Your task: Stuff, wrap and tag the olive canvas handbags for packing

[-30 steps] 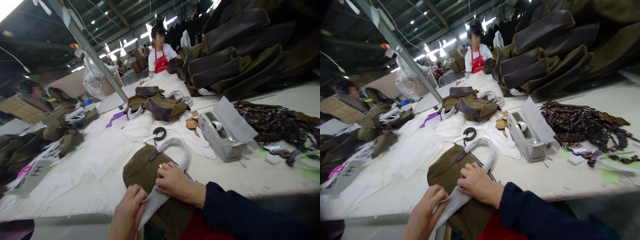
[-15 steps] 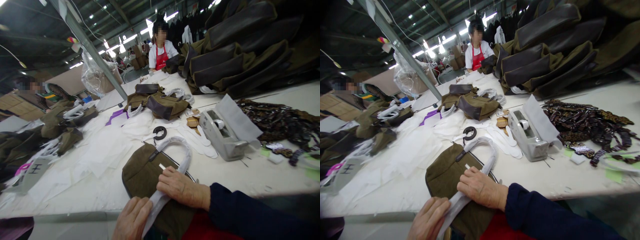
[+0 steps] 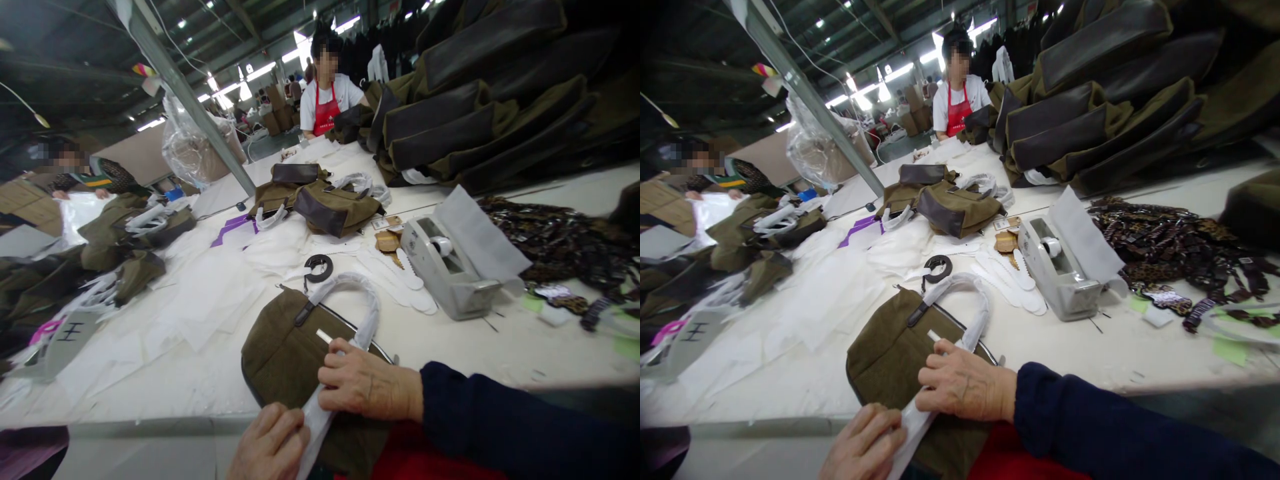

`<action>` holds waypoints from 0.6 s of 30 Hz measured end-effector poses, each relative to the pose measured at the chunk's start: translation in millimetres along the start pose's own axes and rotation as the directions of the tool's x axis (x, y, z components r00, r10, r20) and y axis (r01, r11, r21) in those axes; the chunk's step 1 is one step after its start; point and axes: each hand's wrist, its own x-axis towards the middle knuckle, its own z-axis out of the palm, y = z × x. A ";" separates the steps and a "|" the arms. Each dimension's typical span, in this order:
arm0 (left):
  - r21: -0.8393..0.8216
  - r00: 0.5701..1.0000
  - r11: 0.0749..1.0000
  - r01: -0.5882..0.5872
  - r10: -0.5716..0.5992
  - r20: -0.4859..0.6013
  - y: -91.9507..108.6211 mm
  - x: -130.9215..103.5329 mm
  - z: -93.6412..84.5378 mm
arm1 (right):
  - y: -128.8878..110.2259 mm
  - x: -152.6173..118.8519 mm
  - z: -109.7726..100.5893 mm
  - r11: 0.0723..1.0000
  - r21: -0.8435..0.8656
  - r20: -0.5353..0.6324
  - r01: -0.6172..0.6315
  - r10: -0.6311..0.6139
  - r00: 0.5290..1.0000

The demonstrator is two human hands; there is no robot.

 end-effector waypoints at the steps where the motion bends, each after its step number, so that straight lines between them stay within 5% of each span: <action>1: -0.017 1.000 1.000 0.009 -0.009 0.007 0.3 -2.2 1.9 | -0.2 -0.7 -0.8 1.000 0.007 0.005 0.002 -0.002 1.000; 9: 0.073 0.991 0.995 0.062 -0.053 -0.120 8.7 -6.0 10.8 | -4.8 -10.4 -8.2 1.000 -0.002 0.065 0.021 -0.020 0.998; 18: -0.027 0.970 0.988 0.150 -0.152 -0.190 15.0 1.0 0.9 | -28.6 -12.8 5.3 0.991 -0.104 -0.105 -0.090 0.079 0.991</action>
